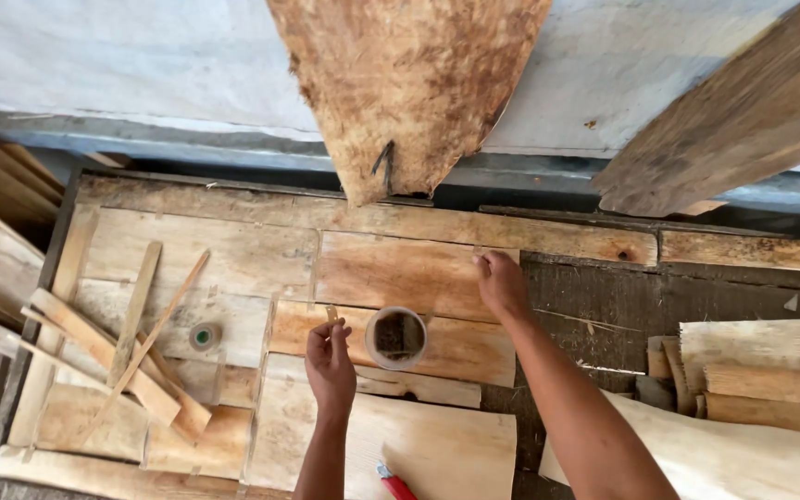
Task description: Applying adhesive and cutting wood strips to craft panels.
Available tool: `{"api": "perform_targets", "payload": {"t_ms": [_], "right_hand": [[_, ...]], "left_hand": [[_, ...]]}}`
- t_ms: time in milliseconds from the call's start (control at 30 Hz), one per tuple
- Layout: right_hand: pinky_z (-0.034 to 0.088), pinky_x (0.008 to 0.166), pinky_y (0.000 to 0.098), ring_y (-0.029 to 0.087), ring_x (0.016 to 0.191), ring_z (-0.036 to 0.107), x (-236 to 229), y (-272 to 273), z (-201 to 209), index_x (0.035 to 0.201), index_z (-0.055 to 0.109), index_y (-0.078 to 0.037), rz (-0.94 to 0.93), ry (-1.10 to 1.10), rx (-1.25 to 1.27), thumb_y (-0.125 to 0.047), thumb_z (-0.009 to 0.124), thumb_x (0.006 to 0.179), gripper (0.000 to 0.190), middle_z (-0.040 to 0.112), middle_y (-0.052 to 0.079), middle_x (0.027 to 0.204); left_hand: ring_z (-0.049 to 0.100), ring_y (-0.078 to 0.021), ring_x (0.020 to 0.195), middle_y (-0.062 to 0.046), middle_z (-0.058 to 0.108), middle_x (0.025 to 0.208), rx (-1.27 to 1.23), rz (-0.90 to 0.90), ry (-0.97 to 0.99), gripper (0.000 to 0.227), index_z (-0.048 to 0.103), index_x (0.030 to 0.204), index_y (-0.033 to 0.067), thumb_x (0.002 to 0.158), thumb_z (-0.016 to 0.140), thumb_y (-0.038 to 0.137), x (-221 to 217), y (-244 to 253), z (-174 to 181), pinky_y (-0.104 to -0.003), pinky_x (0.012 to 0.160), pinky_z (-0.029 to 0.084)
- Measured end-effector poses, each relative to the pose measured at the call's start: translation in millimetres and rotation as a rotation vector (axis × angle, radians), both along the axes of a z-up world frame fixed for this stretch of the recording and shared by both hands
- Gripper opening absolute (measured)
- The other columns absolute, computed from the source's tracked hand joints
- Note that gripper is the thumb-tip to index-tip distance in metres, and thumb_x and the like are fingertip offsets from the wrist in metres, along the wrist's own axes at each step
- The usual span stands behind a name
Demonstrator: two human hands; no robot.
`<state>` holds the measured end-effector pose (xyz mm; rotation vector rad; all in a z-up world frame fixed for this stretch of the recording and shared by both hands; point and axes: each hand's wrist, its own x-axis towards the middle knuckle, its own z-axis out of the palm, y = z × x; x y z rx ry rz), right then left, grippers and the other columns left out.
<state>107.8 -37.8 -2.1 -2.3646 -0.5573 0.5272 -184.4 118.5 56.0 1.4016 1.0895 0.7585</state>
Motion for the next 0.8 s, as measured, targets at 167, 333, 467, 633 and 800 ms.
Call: {"api": "perform_targets", "payload": {"t_ms": [167,333,467,633,800], "right_hand": [[0.058,0.091,0.0431,0.028,0.1,0.072,-73,2,3,0.117,0.069,-0.006,0.105,0.045,0.158,-0.037,0.048,0.11,0.039,0.074,0.015,0.112],[0.061,0.086,0.0425,0.023,0.096,0.073,-134,6,18,0.118,0.071,-0.007,0.159,0.251,0.113,-0.037,0.058,0.103,0.036,0.076,0.011,0.108],[0.065,0.07,0.0362,0.02,0.081,0.074,-148,6,10,0.121,0.068,-0.002,0.0,0.464,0.228,-0.024,0.064,0.1,0.031,0.074,0.012,0.103],[0.065,0.064,0.0309,0.016,0.075,0.075,-137,-9,2,0.119,0.069,0.003,-0.12,0.476,0.342,-0.018,0.066,0.099,0.029,0.075,0.013,0.097],[0.059,0.062,0.0301,0.016,0.069,0.077,-108,-55,7,0.114,0.072,0.001,-0.226,0.165,0.288,-0.021,0.067,0.099,0.027,0.078,0.011,0.085]], "left_hand": [[0.073,-0.0166,0.099,-0.007,0.075,0.104,-0.077,-0.008,0.055,0.022,0.066,0.109,0.0022,0.104,0.058,0.022,-21,-10,-13,-0.03,0.078,0.054],[0.073,-0.0169,0.1,-0.006,0.074,0.106,-0.157,-0.013,-0.03,0.022,0.066,0.108,0.0026,0.103,0.058,0.023,-33,-22,-26,-0.028,0.08,0.055],[0.074,-0.0169,0.097,-0.008,0.075,0.101,-0.148,-0.031,0.034,0.024,0.068,0.107,0.0019,0.103,0.06,0.023,-42,-29,-23,-0.029,0.079,0.054],[0.073,-0.0158,0.096,-0.007,0.076,0.101,-0.161,-0.074,0.002,0.024,0.068,0.106,0.0014,0.102,0.06,0.023,-36,-42,-10,-0.028,0.079,0.054],[0.07,-0.0142,0.085,-0.008,0.076,0.091,-0.061,-0.153,0.042,0.024,0.071,0.105,0.0011,0.101,0.062,0.023,-26,-73,-14,-0.028,0.076,0.054]]}}
